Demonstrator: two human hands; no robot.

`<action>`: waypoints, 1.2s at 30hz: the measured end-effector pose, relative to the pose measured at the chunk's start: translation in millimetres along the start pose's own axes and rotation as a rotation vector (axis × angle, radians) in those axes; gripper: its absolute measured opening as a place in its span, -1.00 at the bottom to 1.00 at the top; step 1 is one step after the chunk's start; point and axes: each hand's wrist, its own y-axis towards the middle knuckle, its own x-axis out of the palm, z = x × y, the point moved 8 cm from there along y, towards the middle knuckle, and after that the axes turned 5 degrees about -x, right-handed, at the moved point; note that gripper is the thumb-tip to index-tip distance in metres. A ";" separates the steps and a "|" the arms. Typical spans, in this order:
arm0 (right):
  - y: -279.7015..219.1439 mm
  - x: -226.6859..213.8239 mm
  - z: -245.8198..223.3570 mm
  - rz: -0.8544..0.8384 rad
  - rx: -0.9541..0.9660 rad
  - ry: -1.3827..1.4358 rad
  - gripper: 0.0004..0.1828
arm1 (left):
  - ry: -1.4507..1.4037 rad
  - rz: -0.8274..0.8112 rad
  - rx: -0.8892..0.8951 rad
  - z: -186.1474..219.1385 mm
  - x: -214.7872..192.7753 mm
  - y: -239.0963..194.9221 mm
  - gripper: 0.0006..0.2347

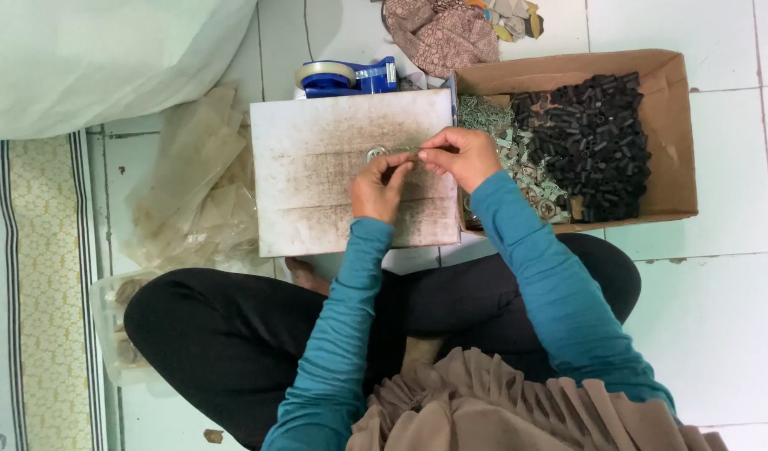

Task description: Sorting small metal rings from a box, arranging them on a white board for counting or inspection, and then packing them into small plastic bags.

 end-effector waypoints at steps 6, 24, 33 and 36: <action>17.4 19.0 36.8 0.055 -0.012 -0.339 -0.89 | 0.504 0.121 0.118 -13.0 -16.0 20.0 -0.90; 28.2 7.3 42.3 0.078 -0.134 -0.784 -0.79 | 0.809 0.182 0.233 -36.2 5.3 17.4 -0.73; 3.4 -156.4 79.8 0.163 0.449 -0.919 -0.83 | 0.580 -0.362 0.336 -37.4 190.9 -27.8 -0.71; 1.7 -163.0 142.2 0.125 0.607 -0.960 -0.83 | 0.717 -0.683 -0.218 -87.0 234.7 -38.5 -0.71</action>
